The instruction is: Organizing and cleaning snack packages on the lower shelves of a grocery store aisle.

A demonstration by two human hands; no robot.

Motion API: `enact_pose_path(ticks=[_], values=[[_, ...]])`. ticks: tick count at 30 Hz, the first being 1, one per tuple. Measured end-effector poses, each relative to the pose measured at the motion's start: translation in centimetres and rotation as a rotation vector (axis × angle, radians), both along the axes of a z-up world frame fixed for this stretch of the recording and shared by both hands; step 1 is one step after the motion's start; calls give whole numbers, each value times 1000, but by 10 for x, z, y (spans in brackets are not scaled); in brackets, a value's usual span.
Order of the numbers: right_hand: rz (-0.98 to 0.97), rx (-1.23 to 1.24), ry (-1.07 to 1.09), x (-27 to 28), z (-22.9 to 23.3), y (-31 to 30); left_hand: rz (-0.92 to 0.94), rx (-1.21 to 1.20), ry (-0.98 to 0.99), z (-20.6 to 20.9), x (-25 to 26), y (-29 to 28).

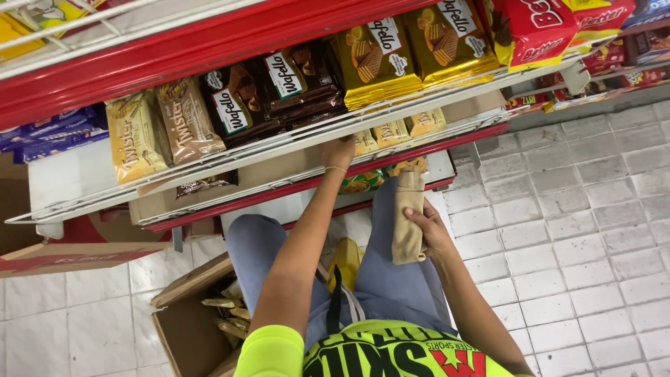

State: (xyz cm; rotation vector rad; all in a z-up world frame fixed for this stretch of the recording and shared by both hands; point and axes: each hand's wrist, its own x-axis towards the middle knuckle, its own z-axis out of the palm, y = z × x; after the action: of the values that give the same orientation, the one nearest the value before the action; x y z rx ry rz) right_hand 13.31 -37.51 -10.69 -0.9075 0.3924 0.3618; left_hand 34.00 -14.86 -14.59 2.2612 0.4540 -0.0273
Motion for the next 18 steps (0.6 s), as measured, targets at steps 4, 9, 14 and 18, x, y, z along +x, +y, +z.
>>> enact_pose_path(ticks=[4, 9, 14, 18], values=[[-20, -21, -86, 13, 4, -19, 10, -65, 23, 30, -8, 1], [-223, -301, -582, 72, 57, -62, -37, 16, -106, 28, -7, 2], [-85, -551, -361, 152, 68, -74, -58, 63, -228, -23, 8, 6], [58, -784, -362, 195, 80, -71, -39, -56, -238, -11, 0, 7]])
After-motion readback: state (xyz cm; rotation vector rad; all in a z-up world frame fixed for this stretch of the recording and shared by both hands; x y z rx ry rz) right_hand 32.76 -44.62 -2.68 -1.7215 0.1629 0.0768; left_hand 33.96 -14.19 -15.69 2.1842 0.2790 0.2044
